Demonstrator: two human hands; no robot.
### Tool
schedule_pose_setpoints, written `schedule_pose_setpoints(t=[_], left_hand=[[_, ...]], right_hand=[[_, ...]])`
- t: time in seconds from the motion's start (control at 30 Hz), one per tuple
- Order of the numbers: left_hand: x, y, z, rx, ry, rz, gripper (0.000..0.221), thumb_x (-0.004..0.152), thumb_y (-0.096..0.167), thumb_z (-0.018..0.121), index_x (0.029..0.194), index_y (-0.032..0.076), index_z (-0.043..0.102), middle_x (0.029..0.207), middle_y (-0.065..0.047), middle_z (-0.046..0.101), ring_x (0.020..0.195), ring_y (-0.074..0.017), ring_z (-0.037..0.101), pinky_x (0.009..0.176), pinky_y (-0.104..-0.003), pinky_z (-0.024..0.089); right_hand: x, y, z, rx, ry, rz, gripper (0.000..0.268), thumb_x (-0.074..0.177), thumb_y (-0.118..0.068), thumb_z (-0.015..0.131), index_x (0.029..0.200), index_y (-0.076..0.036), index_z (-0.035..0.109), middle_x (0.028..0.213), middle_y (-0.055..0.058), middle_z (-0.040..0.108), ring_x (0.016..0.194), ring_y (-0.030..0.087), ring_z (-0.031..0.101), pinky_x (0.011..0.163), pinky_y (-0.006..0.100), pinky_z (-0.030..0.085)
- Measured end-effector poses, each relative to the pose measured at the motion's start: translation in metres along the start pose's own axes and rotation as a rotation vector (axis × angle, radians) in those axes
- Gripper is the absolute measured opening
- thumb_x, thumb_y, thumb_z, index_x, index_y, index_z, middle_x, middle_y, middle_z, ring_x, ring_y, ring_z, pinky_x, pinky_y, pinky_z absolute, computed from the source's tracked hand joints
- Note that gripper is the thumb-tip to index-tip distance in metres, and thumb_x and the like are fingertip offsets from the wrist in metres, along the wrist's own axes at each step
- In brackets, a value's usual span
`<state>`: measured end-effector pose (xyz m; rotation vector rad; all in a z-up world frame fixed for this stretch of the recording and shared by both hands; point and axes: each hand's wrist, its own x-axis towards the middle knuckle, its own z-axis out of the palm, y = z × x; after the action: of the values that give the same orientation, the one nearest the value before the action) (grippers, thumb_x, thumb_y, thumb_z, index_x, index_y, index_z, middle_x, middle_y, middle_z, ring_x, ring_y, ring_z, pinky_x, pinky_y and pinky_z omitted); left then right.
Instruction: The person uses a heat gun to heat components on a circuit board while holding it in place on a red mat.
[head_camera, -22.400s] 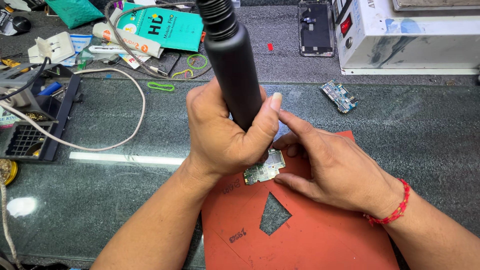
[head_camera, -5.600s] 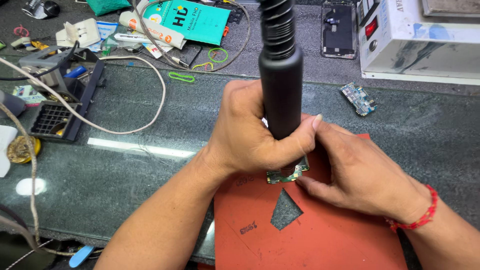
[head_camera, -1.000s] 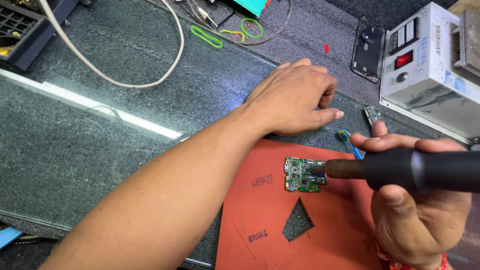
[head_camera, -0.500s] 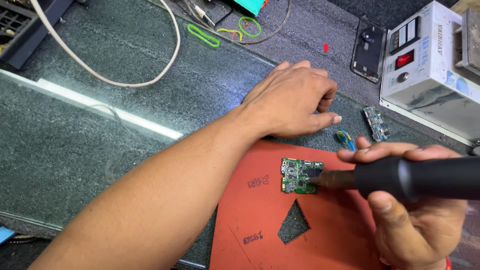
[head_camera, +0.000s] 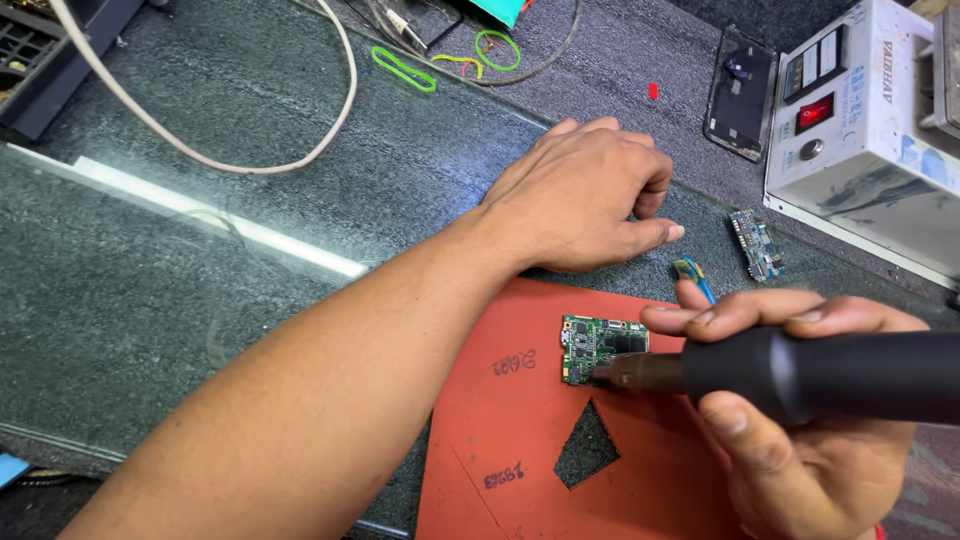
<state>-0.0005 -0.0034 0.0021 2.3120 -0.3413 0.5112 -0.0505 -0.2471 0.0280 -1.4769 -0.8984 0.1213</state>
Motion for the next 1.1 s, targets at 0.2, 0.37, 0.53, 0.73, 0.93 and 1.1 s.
schedule_pose_setpoints(t=[0.2, 0.37, 0.53, 0.73, 0.93, 1.1], left_hand=[[0.0, -0.002, 0.003, -0.009, 0.017, -0.002, 0.033, 0.08, 0.046, 0.077, 0.078, 0.014, 0.07, 0.086, -0.001, 0.07, 0.096, -0.0258, 0.063, 0.086, -0.046, 0.045], [0.001, 0.0, 0.002, 0.002, 0.008, 0.001, 0.034, 0.08, 0.046, 0.077, 0.076, 0.014, 0.07, 0.085, -0.001, 0.07, 0.096, -0.026, 0.063, 0.085, -0.047, 0.044], [-0.001, -0.003, 0.004, 0.006, 0.024, 0.019, 0.033, 0.081, 0.046, 0.076, 0.078, 0.014, 0.07, 0.087, -0.001, 0.07, 0.096, -0.0269, 0.063, 0.085, -0.047, 0.045], [0.002, -0.003, 0.007, 0.031, 0.019, 0.023, 0.034, 0.079, 0.048, 0.075, 0.076, 0.015, 0.068, 0.085, 0.0, 0.07, 0.093, -0.0252, 0.064, 0.082, -0.047, 0.046], [0.003, -0.005, 0.01, 0.006, 0.038, 0.023, 0.035, 0.078, 0.049, 0.074, 0.074, 0.015, 0.065, 0.082, 0.003, 0.07, 0.088, -0.0234, 0.065, 0.08, -0.044, 0.05], [0.007, -0.012, 0.018, 0.002, 0.029, 0.021, 0.036, 0.08, 0.05, 0.073, 0.075, 0.015, 0.064, 0.082, 0.002, 0.069, 0.089, -0.0228, 0.066, 0.08, -0.044, 0.05]], right_hand=[[0.006, 0.007, -0.008, -0.03, 0.037, -0.018, 0.042, 0.106, 0.002, 0.069, 0.135, -0.008, 0.041, 0.115, 0.018, 0.06, 0.112, 0.034, 0.066, 0.125, 0.052, 0.044], [0.005, 0.005, -0.001, -0.068, 0.022, -0.025, 0.043, 0.105, 0.0, 0.07, 0.134, -0.008, 0.04, 0.116, 0.016, 0.06, 0.115, 0.034, 0.068, 0.121, 0.053, 0.046], [0.003, 0.008, -0.011, -0.153, -0.016, -0.05, 0.043, 0.103, 0.002, 0.071, 0.128, -0.011, 0.039, 0.116, 0.016, 0.059, 0.116, 0.034, 0.067, 0.122, 0.051, 0.042], [-0.007, 0.024, -0.03, 0.056, 0.008, 0.009, 0.039, 0.106, -0.005, 0.067, 0.135, -0.014, 0.044, 0.114, 0.013, 0.06, 0.122, 0.034, 0.069, 0.126, 0.053, 0.034], [-0.02, 0.063, -0.053, -0.069, -0.04, 0.115, 0.026, 0.104, -0.023, 0.063, 0.124, -0.009, 0.053, 0.114, 0.006, 0.056, 0.134, 0.028, 0.061, 0.141, 0.05, 0.019], [-0.018, 0.119, -0.106, -0.166, -0.035, 0.185, 0.037, 0.105, -0.032, 0.066, 0.128, -0.005, 0.052, 0.132, 0.011, 0.062, 0.147, 0.025, 0.05, 0.131, 0.047, 0.025]])
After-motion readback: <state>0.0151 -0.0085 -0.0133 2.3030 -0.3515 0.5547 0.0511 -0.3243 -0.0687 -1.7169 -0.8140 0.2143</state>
